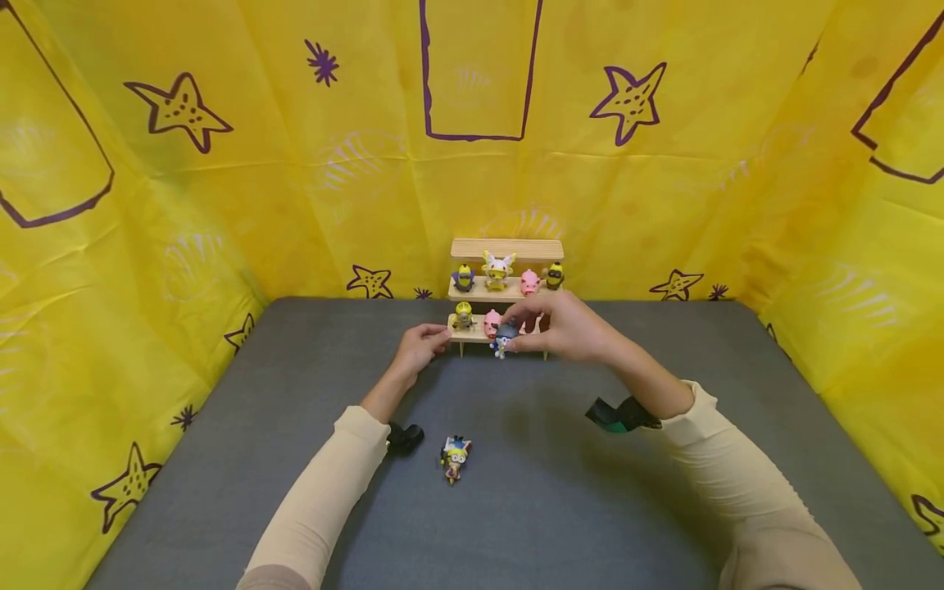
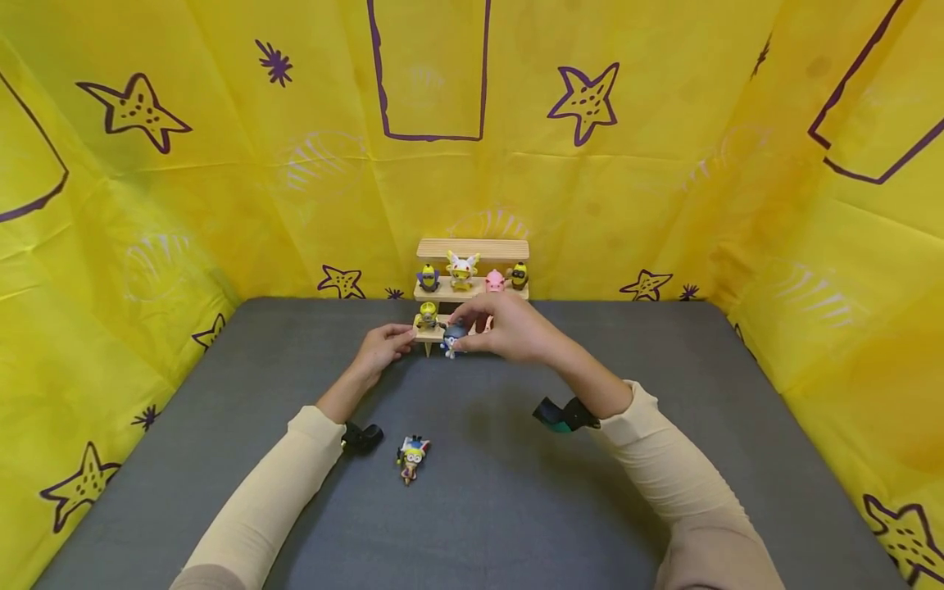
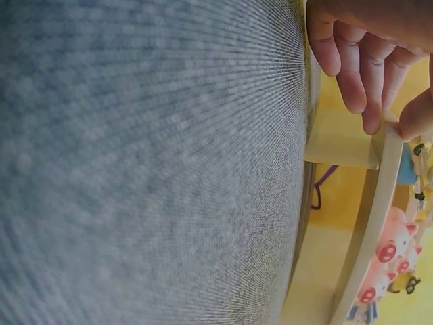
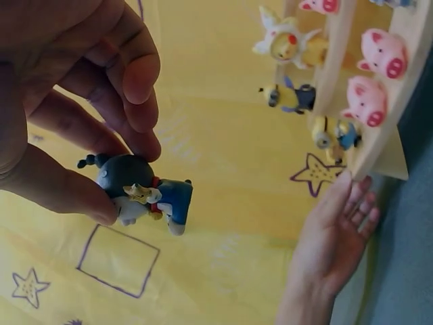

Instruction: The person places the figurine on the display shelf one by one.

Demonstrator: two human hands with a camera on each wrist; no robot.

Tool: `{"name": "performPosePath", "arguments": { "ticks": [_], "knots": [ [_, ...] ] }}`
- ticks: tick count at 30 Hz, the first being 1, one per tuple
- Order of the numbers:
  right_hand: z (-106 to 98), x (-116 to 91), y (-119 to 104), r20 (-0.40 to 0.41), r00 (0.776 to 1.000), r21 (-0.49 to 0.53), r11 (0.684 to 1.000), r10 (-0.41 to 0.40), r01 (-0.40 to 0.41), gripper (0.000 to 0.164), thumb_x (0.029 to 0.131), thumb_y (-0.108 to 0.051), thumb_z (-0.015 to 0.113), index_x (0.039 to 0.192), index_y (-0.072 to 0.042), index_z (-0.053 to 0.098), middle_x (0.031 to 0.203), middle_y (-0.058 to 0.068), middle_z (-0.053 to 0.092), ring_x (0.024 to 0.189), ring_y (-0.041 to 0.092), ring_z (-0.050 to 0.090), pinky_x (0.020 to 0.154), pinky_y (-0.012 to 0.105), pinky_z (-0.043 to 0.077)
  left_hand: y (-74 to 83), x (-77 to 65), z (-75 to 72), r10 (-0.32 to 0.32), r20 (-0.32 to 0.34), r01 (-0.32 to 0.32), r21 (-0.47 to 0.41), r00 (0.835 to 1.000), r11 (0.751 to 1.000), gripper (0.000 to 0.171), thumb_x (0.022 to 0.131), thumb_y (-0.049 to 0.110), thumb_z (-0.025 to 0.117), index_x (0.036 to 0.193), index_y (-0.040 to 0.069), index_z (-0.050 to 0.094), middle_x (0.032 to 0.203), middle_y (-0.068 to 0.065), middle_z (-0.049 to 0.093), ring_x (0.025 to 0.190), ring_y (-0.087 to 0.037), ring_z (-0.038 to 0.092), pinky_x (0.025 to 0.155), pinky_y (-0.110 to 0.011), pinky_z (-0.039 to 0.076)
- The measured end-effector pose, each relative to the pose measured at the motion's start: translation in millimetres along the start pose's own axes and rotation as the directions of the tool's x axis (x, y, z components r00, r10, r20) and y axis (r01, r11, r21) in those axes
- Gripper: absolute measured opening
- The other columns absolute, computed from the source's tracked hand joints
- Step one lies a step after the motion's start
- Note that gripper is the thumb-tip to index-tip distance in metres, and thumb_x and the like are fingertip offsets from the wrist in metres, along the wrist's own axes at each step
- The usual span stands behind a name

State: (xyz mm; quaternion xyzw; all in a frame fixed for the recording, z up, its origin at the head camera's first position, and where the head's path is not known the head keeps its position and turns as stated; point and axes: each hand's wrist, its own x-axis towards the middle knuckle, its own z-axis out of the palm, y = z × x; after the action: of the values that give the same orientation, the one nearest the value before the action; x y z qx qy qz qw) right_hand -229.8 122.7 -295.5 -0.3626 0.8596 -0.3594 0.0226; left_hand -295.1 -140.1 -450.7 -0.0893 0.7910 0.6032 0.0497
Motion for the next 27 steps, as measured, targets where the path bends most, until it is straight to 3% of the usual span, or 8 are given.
{"name": "performPosePath", "arguments": {
  "ticks": [7, 15, 27],
  "knots": [
    [-12, 16, -4, -0.026, 1.0, 0.014, 1.0, 0.012, -0.012, 0.029, 0.081, -0.011, 0.079, 0.108, -0.004, 0.071, 0.09, 0.008, 0.068, 0.078, 0.019, 0.058, 0.068, 0.028, 0.05, 0.0, 0.3, 0.2, 0.0, -0.002, 0.0, -0.001, 1.0, 1.0, 0.033, 0.097, 0.025, 0.062, 0.121, 0.004, 0.065, 0.113, -0.017, 0.069, 0.094, -0.024, 0.063, 0.088, -0.035, 0.049],
    [-22, 40, 7, -0.076, 0.995, 0.018, 0.998, 0.058, -0.057, 0.031, 0.082, -0.012, 0.078, 0.108, 0.0, 0.068, 0.091, 0.015, 0.069, 0.08, 0.023, 0.059, 0.067, 0.026, 0.048, -0.1, -0.8, 0.3, -0.006, -0.004, 0.006, -0.003, 1.0, 1.0, 0.033, 0.096, 0.026, 0.062, 0.121, 0.005, 0.065, 0.113, -0.017, 0.069, 0.095, -0.025, 0.063, 0.087, -0.035, 0.049],
    [-36, 67, 12, -0.109, 0.99, -0.01, 0.996, 0.088, -0.089, 0.03, 0.081, -0.011, 0.078, 0.108, -0.001, 0.069, 0.094, 0.015, 0.069, 0.085, 0.024, 0.061, 0.072, 0.028, 0.046, -0.6, 1.1, -0.8, 0.0, 0.0, 0.0, 0.002, 1.0, 1.0, 0.033, 0.097, 0.027, 0.061, 0.12, 0.004, 0.065, 0.112, -0.015, 0.069, 0.094, -0.022, 0.061, 0.086, -0.035, 0.048]
  ]
}}
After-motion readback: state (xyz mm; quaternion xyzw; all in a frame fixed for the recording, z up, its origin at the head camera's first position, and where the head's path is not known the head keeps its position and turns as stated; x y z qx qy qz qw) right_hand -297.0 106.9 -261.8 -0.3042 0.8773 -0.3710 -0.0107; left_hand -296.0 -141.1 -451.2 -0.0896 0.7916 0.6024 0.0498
